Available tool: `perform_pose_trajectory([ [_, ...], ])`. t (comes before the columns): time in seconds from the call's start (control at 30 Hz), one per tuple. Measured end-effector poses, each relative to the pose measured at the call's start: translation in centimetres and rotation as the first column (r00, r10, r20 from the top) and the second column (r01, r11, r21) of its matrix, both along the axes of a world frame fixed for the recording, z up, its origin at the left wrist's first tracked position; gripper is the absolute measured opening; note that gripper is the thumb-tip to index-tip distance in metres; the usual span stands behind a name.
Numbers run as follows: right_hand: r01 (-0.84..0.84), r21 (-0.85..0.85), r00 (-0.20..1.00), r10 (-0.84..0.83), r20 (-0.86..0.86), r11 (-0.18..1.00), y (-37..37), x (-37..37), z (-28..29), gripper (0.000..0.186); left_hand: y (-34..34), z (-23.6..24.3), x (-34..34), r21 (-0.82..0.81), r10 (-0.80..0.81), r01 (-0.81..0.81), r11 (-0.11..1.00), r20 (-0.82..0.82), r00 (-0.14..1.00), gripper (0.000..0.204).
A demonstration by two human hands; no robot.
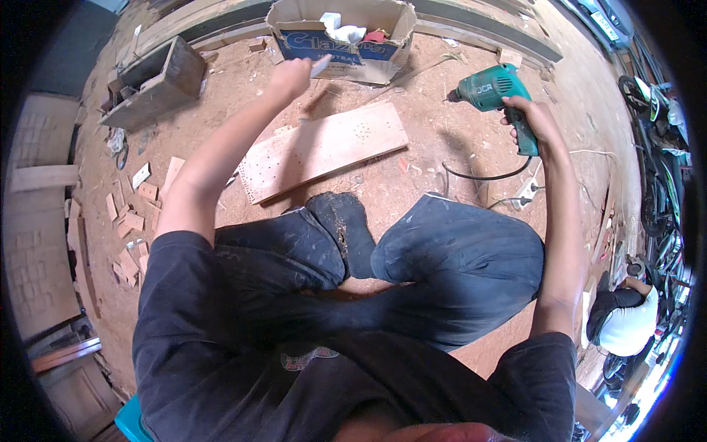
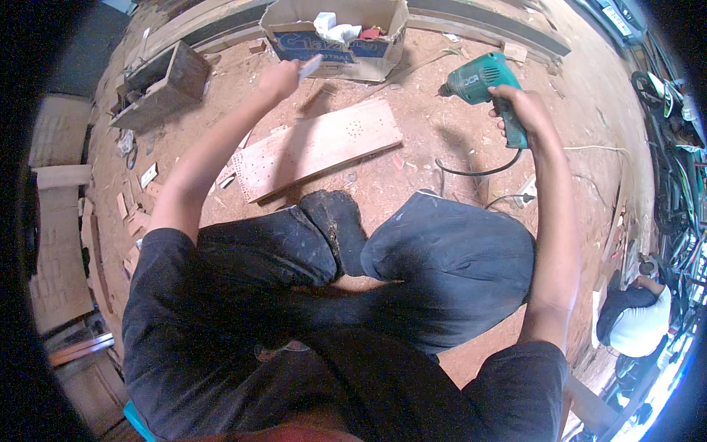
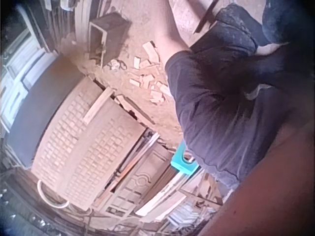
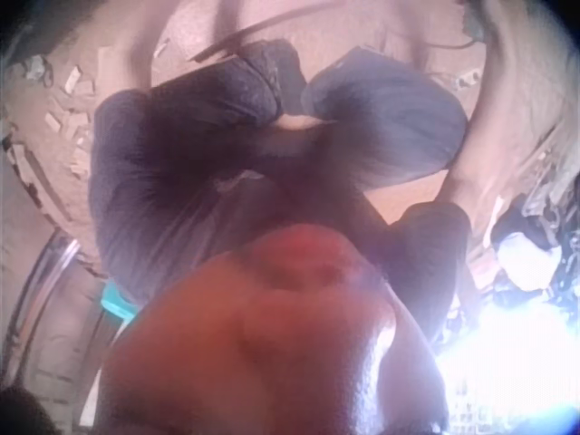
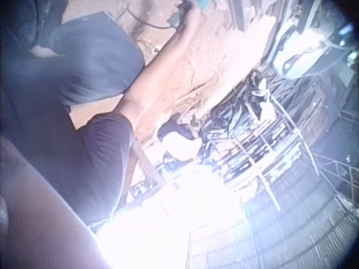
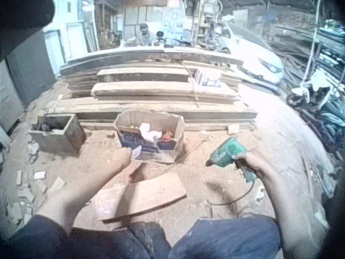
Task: The person drills holes into a piece of wood using a handheld power drill and wipes the surface with a small cloth.
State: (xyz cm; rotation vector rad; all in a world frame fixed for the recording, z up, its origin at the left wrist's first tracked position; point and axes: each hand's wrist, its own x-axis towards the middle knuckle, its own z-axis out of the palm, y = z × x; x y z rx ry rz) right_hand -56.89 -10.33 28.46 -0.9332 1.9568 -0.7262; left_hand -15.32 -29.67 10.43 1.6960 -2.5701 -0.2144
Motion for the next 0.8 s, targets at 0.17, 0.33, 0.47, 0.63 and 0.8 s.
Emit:
perform_pose_trajectory([
  [0.17, -0.026, 0.030, 1.000, 0.026, -0.014, 0.999, 0.1, 1.4, -0.2, 0.032, 6.4, -4.3, -3.3, 0.246, -0.223, 0.301, 0.922, -0.298, 0.928, 0.025],
  [0.33, -0.123, 0.080, 0.992, 0.126, -0.033, 0.989, -0.1, 2.5, -0.7, 0.031, 6.3, -8.3, -5.2, 0.416, -0.006, 0.158, 0.895, -0.346, 0.938, 0.021],
  [0.47, -0.143, 0.082, 0.985, 0.150, -0.085, 0.986, 0.3, 2.3, -1.2, 0.029, 1.9, -4.4, -3.5, 0.130, 0.012, -0.006, 0.992, -0.045, 0.999, 0.020],
  [0.63, -0.140, 0.104, 0.988, 0.146, -0.052, 0.985, 0.1, 3.1, -1.4, 0.028, 0.2, 2.2, 3.5, -0.008, -0.092, 0.097, 0.995, 0.227, 0.969, 0.017],
  [0.8, -0.175, 0.116, 0.982, 0.181, -0.048, 0.978, 0.4, 3.2, -2.4, 0.029, 5.8, 6.1, 8.3, 0.063, -0.267, 0.261, 0.963, 0.305, 0.914, 0.025],
])
